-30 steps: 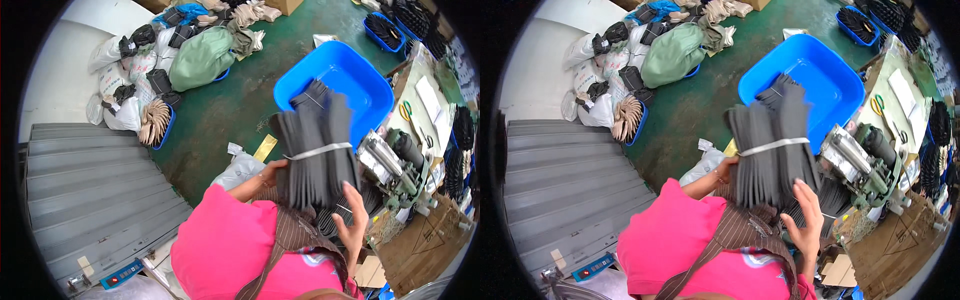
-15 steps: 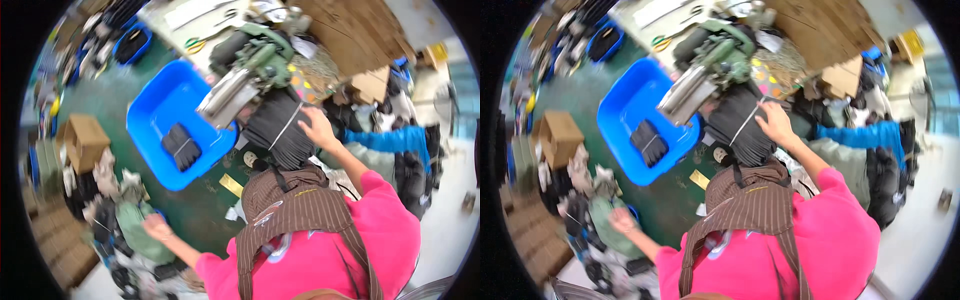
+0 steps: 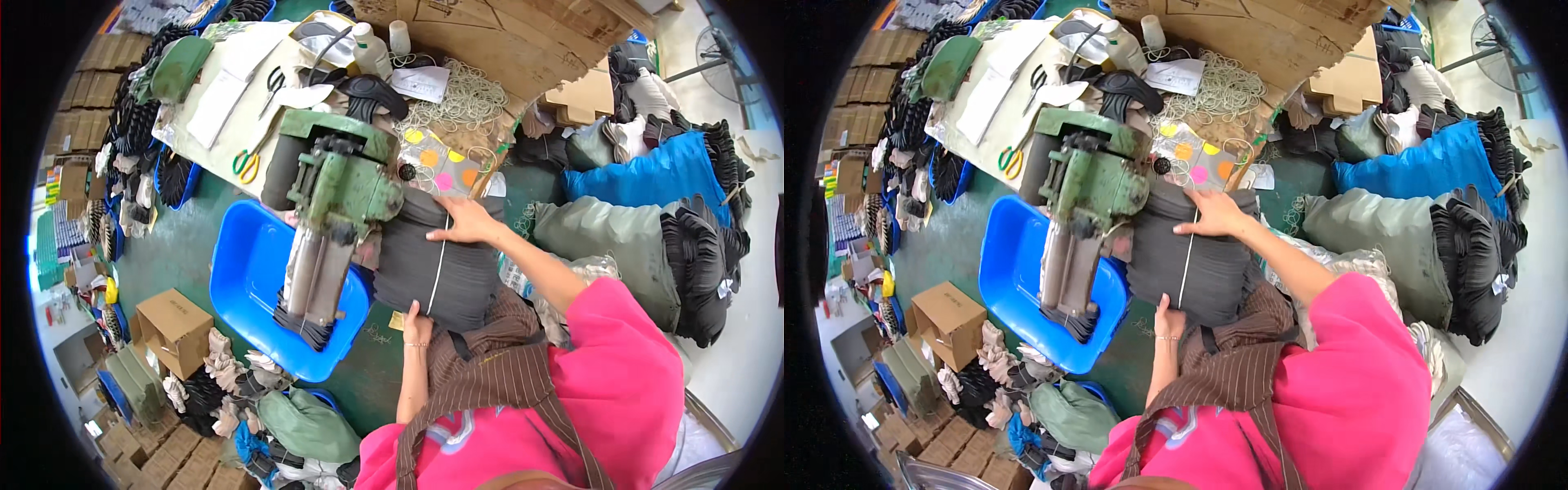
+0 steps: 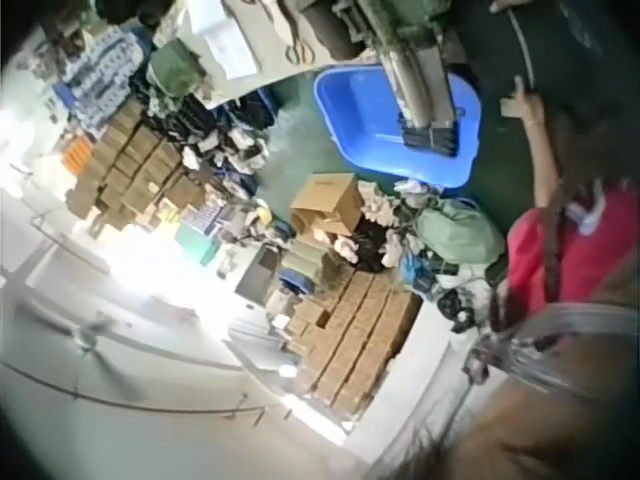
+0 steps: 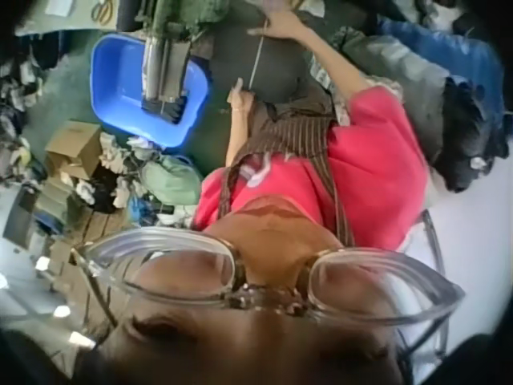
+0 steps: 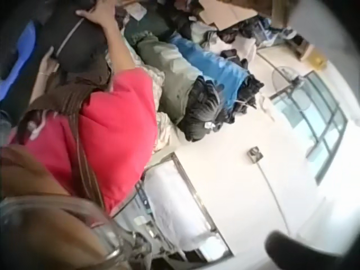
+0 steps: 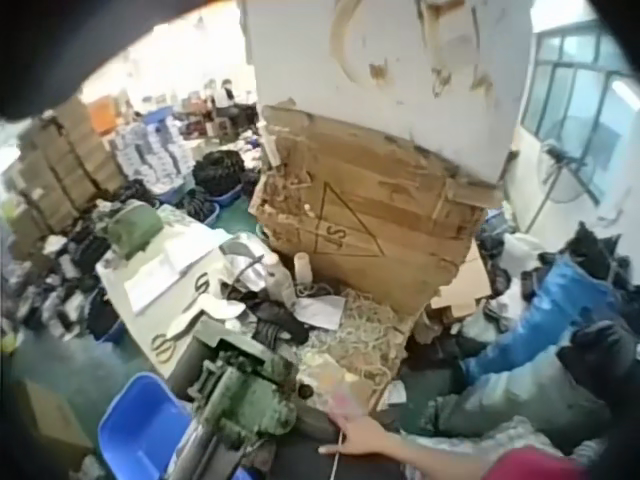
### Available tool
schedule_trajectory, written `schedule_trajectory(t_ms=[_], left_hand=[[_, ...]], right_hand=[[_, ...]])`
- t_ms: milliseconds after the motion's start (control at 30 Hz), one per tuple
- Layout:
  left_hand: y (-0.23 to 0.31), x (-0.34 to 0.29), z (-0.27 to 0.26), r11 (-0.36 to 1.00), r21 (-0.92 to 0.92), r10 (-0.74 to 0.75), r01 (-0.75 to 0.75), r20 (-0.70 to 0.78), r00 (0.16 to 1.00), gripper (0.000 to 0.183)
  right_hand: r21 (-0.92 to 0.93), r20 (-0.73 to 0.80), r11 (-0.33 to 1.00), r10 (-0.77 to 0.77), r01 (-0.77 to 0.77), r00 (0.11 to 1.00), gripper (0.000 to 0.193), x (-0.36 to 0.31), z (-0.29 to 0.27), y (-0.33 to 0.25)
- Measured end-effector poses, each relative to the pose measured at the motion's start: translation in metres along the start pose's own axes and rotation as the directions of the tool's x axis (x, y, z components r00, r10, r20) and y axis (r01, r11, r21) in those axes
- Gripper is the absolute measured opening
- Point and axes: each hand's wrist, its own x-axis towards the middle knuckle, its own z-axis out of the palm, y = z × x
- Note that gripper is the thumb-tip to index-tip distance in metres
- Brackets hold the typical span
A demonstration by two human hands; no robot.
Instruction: The person brings stacks of shoe insoles to a work table, bundles pairs of insoles together with rubber bands, and carries the insoles in a basin to sort and stack them onto storage piles.
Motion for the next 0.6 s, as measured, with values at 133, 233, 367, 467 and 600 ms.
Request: schedule_trajectory(t_ms=[133,233,367,467,600], left_hand=[[-0.004,-0.014,0.037,0.998,0.018,0.058,-0.059,0.038,0.998,0.063],[-0.021,-0.007,0.064,0.995,0.064,0.083,-0.08,-0.031,0.996,0.077],[-0.03,0.018,0.132,0.982,0.153,0.106,-0.108,0.019,0.994,0.083],[-0.038,0.047,0.172,0.975,0.171,0.132,-0.145,0.085,0.988,0.081],[-0.034,0.09,0.226,0.974,0.134,0.166,-0.184,0.139,0.976,0.082]], right_hand=[[0.11,-0.059,0.993,0.038,-0.032,0.998,0.097,-0.024,-0.029,0.007],[0.163,-0.124,0.986,0.061,-0.041,0.99,0.094,-0.033,-0.069,0.024],[0.208,-0.212,0.972,0.155,-0.11,0.965,0.086,-0.032,-0.123,0.055],[0.102,-0.289,0.991,0.114,-0.088,0.951,0.084,-0.006,-0.162,0.065],[0.032,-0.324,0.997,0.07,-0.063,0.943,0.084,0.045,-0.203,0.081]])
